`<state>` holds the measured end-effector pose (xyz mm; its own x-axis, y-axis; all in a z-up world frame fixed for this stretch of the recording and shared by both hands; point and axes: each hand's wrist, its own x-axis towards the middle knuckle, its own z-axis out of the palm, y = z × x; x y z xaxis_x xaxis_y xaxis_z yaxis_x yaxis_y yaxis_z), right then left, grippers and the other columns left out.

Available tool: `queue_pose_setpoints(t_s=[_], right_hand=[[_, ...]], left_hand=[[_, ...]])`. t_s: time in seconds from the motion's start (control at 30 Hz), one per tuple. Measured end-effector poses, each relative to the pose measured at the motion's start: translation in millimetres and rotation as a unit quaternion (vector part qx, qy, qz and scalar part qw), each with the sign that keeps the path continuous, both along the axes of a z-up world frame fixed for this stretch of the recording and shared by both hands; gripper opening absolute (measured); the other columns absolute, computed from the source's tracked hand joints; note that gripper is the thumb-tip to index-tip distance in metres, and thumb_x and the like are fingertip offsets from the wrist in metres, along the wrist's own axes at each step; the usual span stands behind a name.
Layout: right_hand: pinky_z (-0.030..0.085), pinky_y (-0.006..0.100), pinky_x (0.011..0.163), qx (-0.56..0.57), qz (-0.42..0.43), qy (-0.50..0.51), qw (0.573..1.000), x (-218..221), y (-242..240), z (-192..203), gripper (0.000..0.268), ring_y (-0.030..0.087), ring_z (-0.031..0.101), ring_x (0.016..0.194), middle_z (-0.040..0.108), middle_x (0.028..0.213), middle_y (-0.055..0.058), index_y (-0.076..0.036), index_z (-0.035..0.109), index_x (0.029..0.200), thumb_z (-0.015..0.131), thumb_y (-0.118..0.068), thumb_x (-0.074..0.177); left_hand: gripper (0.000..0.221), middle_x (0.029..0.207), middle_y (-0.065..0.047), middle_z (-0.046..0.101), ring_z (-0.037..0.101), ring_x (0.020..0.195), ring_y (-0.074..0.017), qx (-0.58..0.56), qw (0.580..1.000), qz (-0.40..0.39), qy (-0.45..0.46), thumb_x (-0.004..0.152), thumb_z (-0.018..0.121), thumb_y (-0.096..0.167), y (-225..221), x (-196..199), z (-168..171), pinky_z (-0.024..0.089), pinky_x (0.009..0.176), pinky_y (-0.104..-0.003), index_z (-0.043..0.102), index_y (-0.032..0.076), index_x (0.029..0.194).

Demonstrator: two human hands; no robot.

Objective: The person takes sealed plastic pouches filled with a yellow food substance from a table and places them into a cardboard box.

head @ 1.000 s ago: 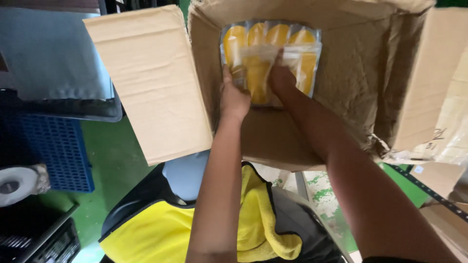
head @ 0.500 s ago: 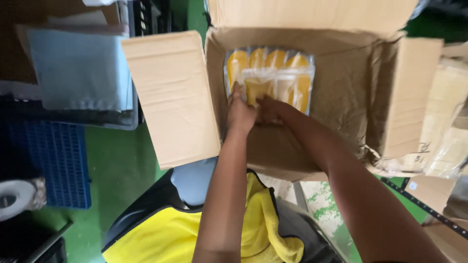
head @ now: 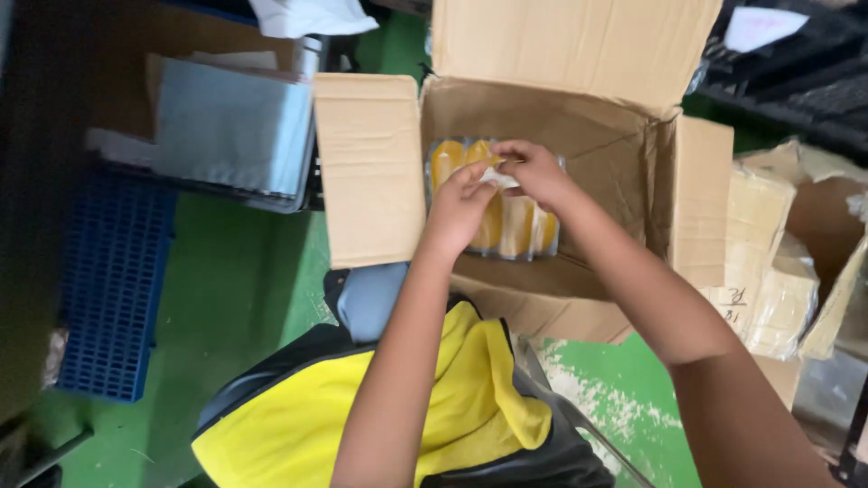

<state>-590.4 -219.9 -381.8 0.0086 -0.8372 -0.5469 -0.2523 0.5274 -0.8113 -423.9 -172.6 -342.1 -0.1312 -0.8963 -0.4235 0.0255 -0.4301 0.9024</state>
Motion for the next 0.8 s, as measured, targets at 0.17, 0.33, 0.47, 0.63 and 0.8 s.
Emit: queue_pose_setpoints(t_s=[0.17, 0.33, 0.47, 0.63, 0.8], right_hand=[[0.063, 0.044, 0.074, -0.106, 0.033, 0.002, 0.994, 16, 1, 79, 0.04, 0.022, 0.066, 0.106, 0.065, 0.123, 0.012, -0.014, 0.068, 0.131, 0.068, -0.01, 0.091], [0.062, 0.027, 0.071, -0.211, 0.076, 0.024, 0.974, 59, 8, 178, 0.038, 0.01, 0.056, 0.097, 0.052, 0.104, 0.0, -0.022, 0.073, 0.126, 0.072, -0.015, 0.089], [0.048, 0.049, 0.106, -0.308, 0.139, 0.007, 0.941, 107, 28, 275, 0.039, 0.032, 0.052, 0.132, 0.058, 0.135, 0.017, -0.018, 0.072, 0.129, 0.071, -0.01, 0.091], [0.044, 0.05, 0.111, -0.401, 0.205, 0.008, 0.893, 159, 24, 339, 0.039, 0.033, 0.052, 0.136, 0.055, 0.145, 0.013, -0.022, 0.072, 0.129, 0.076, -0.016, 0.09], [0.041, 0.049, 0.113, -0.489, 0.255, 0.013, 0.834, 221, 34, 406, 0.038, 0.04, 0.05, 0.137, 0.057, 0.141, 0.019, -0.018, 0.073, 0.125, 0.076, -0.014, 0.088]], left_hand=[[0.049, 0.139, -0.033, 0.058, 0.057, 0.132, -0.0387, -0.062, 0.996, 0.037, 0.045, 0.095, 0.066, 0.013, 11, 34, 67, 0.049, 0.11, -0.045, 0.057, -0.002, 0.142], [0.046, 0.144, -0.025, 0.058, 0.051, 0.138, -0.0358, -0.116, 0.992, 0.052, 0.021, 0.096, 0.067, 0.016, 29, 73, 145, 0.044, 0.114, -0.046, 0.061, 0.005, 0.14], [0.045, 0.142, -0.021, 0.06, 0.059, 0.131, -0.0355, -0.174, 0.982, 0.047, -0.061, 0.094, 0.069, 0.022, 43, 107, 213, 0.049, 0.11, -0.045, 0.064, 0.01, 0.137], [0.046, 0.139, -0.016, 0.063, 0.064, 0.127, -0.034, -0.267, 0.95, 0.077, -0.142, 0.092, 0.071, 0.025, 57, 151, 287, 0.052, 0.108, -0.045, 0.066, 0.017, 0.136], [0.05, 0.134, -0.025, 0.061, 0.066, 0.121, -0.0418, -0.349, 0.902, 0.209, -0.144, 0.091, 0.068, 0.014, 76, 212, 345, 0.058, 0.097, -0.048, 0.06, 0.009, 0.14]])
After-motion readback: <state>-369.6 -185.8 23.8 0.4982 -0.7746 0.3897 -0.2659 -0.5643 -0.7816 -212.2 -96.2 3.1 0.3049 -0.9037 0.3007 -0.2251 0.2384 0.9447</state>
